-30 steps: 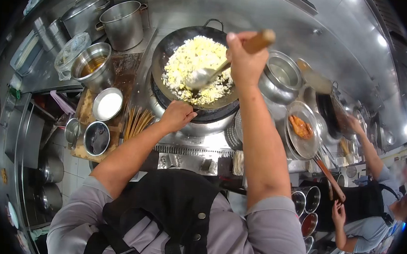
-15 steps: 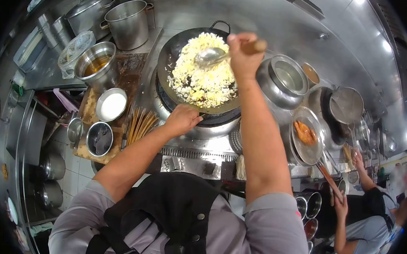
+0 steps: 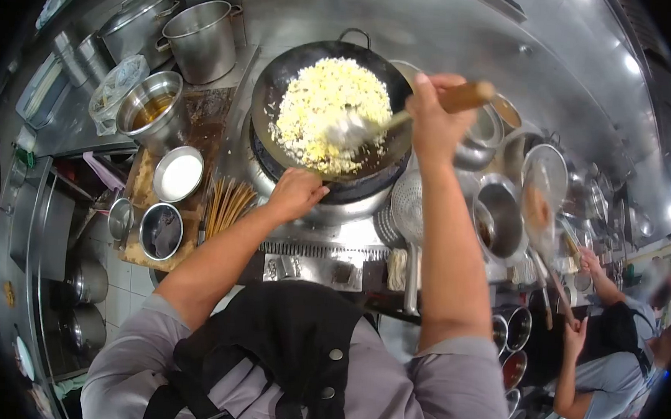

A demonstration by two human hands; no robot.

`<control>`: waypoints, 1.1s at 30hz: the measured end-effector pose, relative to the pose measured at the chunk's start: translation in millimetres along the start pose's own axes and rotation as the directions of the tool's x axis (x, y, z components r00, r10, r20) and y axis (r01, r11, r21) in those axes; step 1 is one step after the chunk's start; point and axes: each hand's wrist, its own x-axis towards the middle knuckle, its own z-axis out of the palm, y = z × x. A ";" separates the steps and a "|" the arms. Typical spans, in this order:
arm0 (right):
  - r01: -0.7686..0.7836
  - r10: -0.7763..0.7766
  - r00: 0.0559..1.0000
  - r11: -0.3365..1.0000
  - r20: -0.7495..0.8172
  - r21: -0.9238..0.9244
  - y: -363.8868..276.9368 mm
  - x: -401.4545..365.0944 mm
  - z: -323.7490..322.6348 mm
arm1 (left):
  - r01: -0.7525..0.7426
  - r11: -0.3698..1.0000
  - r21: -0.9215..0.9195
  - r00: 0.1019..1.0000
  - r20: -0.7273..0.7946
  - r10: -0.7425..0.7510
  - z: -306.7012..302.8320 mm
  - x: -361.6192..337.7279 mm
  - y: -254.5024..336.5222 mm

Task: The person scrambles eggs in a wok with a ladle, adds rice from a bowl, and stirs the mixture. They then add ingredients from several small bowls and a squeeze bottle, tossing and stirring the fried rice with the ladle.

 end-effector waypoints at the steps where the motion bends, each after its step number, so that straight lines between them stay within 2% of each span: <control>1: -0.021 0.020 0.999 1.000 0.034 0.018 9.0 2.9 1.4 | -0.013 1.000 -0.015 0.999 -0.042 0.012 3.3 0.1 -1.2; 2: -0.012 0.012 0.999 1.000 0.033 0.016 8.1 7.9 -4.2 | -0.030 0.999 -0.024 0.995 -0.096 0.027 4.0 4.6 -3.1; 4: -0.005 0.004 1.000 0.999 0.021 0.045 -20.9 17.4 20.8 | -0.048 0.998 -0.028 0.997 -0.062 0.046 0.3 6.9 -2.5; 5: 0.032 -0.032 0.999 0.999 0.034 -0.008 -39.4 0.0 34.6 | -0.033 0.999 -0.023 0.998 -0.059 0.031 -0.4 5.5 -1.5; 8: 0.017 -0.012 0.991 0.999 0.130 -0.037 33.6 -22.8 30.5 | -0.045 0.999 -0.029 0.997 -0.062 0.043 5.0 2.0 -3.4; 9: 0.065 -0.037 0.989 0.978 0.140 -0.200 35.4 -1.9 34.2 | -0.048 0.999 -0.022 0.997 -0.068 0.047 4.8 3.3 -3.1; 10: 0.058 -0.042 0.994 0.985 0.099 -0.163 25.1 14.9 48.0 | -0.051 0.999 -0.012 0.996 -0.075 0.050 3.3 5.0 -3.3; 12: 0.113 -0.100 0.987 0.989 0.129 -0.094 -2.8 24.1 62.8 | -0.063 0.998 -0.011 0.996 -0.071 0.062 0.9 5.1 -1.9; 14: 0.345 -0.323 0.936 0.922 0.141 -0.178 32.8 15.5 58.0 | -0.070 0.997 -0.014 0.995 -0.072 0.069 -1.0 8.9 -4.3; 15: 0.207 -0.174 0.973 0.950 0.153 -0.233 55.8 5.4 55.7 | -0.076 0.997 -0.013 0.995 -0.068 0.074 -0.2 8.5 -4.1; 16: 0.260 -0.201 0.963 0.875 0.181 -0.409 66.4 8.6 60.9 | -0.082 0.997 -0.013 0.995 -0.061 0.081 -0.2 6.1 -2.9; 17: 0.206 -0.158 0.974 0.914 0.163 -0.349 71.6 29.8 64.2 | -0.072 0.997 -0.041 0.997 -0.039 0.070 -1.5 5.7 -2.2; 18: 0.148 -0.108 0.983 0.947 0.151 -0.284 49.9 45.5 81.9 | -0.067 0.997 -0.036 0.997 -0.050 0.065 -1.4 7.2 -0.5; 19: 0.144 -0.106 0.983 0.949 0.147 -0.280 35.8 48.6 89.0 | -0.037 0.999 0.027 0.999 -0.007 0.037 0.6 5.4 1.7; 20: 0.181 -0.150 0.978 0.958 0.148 -0.222 22.5 54.3 96.5 | -0.015 0.995 0.094 1.000 0.027 0.013 -0.5 8.5 1.3; 22: 0.278 -0.271 0.955 0.959 0.117 -0.048 30.0 50.9 98.2 | -0.011 0.997 0.071 0.997 0.075 0.005 -3.7 10.2 0.4; 24: 0.237 -0.193 0.962 0.941 0.193 -0.242 91.0 50.2 79.4 | -0.013 1.000 0.029 0.999 0.046 0.011 -0.7 6.5 -0.3; 25: 0.275 -0.218 0.960 0.845 0.174 -0.459 87.7 55.3 79.9 | -0.014 0.999 0.031 0.999 0.046 0.013 0.5 4.4 0.1; 26: 0.283 -0.225 0.958 0.846 0.179 -0.452 81.4 66.7 78.0 | -0.028 0.999 0.028 1.000 0.016 0.027 0.9 6.0 -0.9; 28: 0.104 -0.098 0.993 0.989 0.065 -0.102 25.1 74.8 85.9 | -0.034 0.999 0.022 0.999 -0.003 0.034 2.0 2.0 -0.9; 30: 0.140 -0.140 0.990 0.986 0.003 -0.095 18.2 77.4 74.5 | -0.063 0.998 -0.002 0.996 -0.065 0.063 1.4 5.2 -0.6; 32: 0.261 -0.265 0.964 0.955 -0.010 -0.140 55.4 72.8 43.2 | -0.063 0.998 0.000 0.997 -0.046 0.063 2.4 4.8 1.3; 33: 0.155 -0.168 0.985 0.955 -0.029 -0.252 57.4 63.9 42.7 | -0.058 0.998 0.013 0.998 -0.039 0.058 1.7 6.8 0.6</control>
